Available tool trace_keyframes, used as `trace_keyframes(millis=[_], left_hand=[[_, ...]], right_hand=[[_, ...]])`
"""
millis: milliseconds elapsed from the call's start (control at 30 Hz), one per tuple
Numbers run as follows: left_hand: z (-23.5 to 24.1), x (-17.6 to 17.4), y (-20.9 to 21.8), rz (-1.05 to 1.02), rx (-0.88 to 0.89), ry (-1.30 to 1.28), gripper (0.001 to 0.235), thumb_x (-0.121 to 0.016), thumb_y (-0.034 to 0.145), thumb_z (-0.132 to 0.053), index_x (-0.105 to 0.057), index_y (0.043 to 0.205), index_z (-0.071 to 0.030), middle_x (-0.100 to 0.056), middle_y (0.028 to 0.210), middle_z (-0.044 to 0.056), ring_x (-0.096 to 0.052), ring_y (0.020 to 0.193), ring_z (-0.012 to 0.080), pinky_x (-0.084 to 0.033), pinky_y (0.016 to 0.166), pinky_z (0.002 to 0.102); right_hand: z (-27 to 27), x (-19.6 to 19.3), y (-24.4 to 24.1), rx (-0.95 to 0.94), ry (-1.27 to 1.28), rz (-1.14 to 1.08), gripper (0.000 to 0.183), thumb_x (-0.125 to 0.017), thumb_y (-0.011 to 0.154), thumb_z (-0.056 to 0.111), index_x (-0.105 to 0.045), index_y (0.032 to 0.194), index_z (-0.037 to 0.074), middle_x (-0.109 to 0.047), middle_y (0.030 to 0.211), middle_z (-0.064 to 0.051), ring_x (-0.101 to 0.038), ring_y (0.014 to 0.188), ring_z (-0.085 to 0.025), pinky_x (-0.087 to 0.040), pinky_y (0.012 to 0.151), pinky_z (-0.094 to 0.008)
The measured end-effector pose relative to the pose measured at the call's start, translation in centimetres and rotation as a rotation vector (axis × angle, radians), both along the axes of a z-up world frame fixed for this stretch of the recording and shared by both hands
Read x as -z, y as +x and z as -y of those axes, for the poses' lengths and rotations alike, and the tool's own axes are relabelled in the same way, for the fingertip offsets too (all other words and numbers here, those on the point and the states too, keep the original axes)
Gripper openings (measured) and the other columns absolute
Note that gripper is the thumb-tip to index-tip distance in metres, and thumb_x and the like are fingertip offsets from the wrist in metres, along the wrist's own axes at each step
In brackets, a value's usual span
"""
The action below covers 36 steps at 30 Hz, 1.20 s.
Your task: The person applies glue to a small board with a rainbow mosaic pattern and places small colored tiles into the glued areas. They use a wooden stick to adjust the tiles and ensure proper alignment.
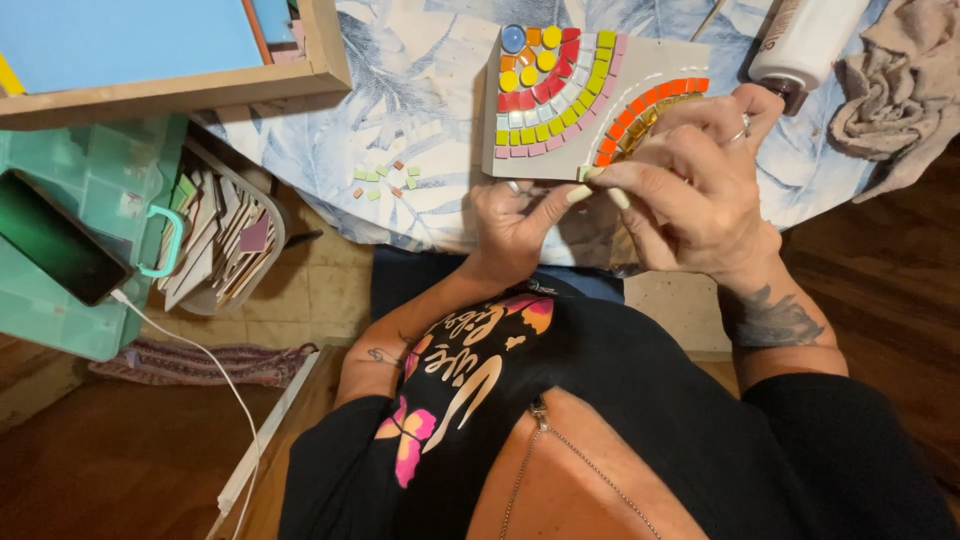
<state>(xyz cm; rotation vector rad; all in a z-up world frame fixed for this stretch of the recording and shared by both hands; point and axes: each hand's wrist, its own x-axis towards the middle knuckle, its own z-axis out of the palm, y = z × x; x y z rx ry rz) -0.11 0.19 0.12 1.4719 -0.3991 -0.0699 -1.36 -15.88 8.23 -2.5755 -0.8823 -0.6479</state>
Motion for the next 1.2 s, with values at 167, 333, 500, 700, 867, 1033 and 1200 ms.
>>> trace_keyframes(millis=[167,333,500,700,867,1033,1200], left_hand=[[-0.5,-0.4,-0.1,-0.033,0.17,-0.041,0.015,-0.056,0.079,-0.016,-0.064,0.08,-0.003,-0.064,0.078,0.009,-0.065,0.074,0.0195,-0.053,0.069,0.028],[-0.6,-0.2,-0.2,0.033,0.083,0.005,0.007,-0.054,0.074,-0.008,-0.052,0.07,-0.001,-0.055,0.066,0.006,-0.054,0.061,0.0166,-0.045,0.058,0.029],[-0.6,-0.5,-0.1,0.084,0.083,0.004,0.01,-0.052,0.073,-0.006,-0.056,0.077,0.002,-0.06,0.078,0.009,-0.059,0.074,0.0228,-0.049,0.07,0.032],[-0.6,-0.5,-0.2,0.015,0.086,-0.008,0.008,-0.052,0.072,-0.007,-0.054,0.076,0.0,-0.057,0.07,0.006,-0.055,0.064,0.0191,-0.048,0.06,0.03],[-0.6,-0.4,-0.2,0.025,0.088,-0.002,0.012,-0.053,0.074,-0.007,-0.055,0.083,0.0,-0.059,0.077,0.008,-0.058,0.07,0.0205,-0.049,0.065,0.031],[-0.7,-0.7,-0.1,0.02,0.1,-0.01,0.012,-0.052,0.075,-0.006,-0.054,0.085,0.0,-0.059,0.079,0.01,-0.059,0.071,0.0215,-0.05,0.066,0.03],[-0.6,-0.4,-0.2,-0.003,0.101,-0.015,0.015,-0.053,0.076,-0.007,-0.054,0.089,-0.001,-0.06,0.082,0.009,-0.06,0.074,0.0209,-0.051,0.069,0.03]], right_hand=[[-0.4,-0.6,-0.1,0.085,0.097,-0.092,0.016,-0.058,0.073,0.011,-0.064,0.083,-0.001,-0.048,0.069,-0.012,-0.046,0.072,-0.031,-0.029,0.073,-0.04],[-1.2,-0.3,-0.3,0.188,0.022,-0.061,0.028,-0.068,0.081,0.034,-0.064,0.081,0.007,-0.049,0.07,-0.007,-0.046,0.077,-0.028,-0.019,0.077,-0.038],[-1.4,0.0,-0.3,0.209,0.015,-0.04,0.024,-0.069,0.082,0.031,-0.063,0.08,0.008,-0.048,0.07,-0.007,-0.047,0.079,-0.028,-0.018,0.075,-0.038],[-1.6,0.1,-0.2,0.21,-0.008,-0.018,0.02,-0.068,0.083,0.027,-0.062,0.079,0.008,-0.049,0.071,-0.006,-0.046,0.078,-0.028,-0.019,0.074,-0.039],[-1.6,0.3,-0.1,0.202,-0.001,-0.004,0.018,-0.067,0.083,0.024,-0.061,0.079,0.008,-0.05,0.069,-0.006,-0.047,0.078,-0.029,-0.02,0.075,-0.04],[-1.5,0.5,-0.2,0.208,0.007,-0.011,0.018,-0.068,0.082,0.023,-0.061,0.078,0.007,-0.049,0.069,-0.006,-0.047,0.079,-0.029,-0.02,0.075,-0.04],[-1.5,0.5,-0.1,0.2,0.013,-0.011,0.017,-0.068,0.082,0.022,-0.06,0.077,0.007,-0.049,0.069,-0.006,-0.047,0.079,-0.029,-0.02,0.075,-0.04]])
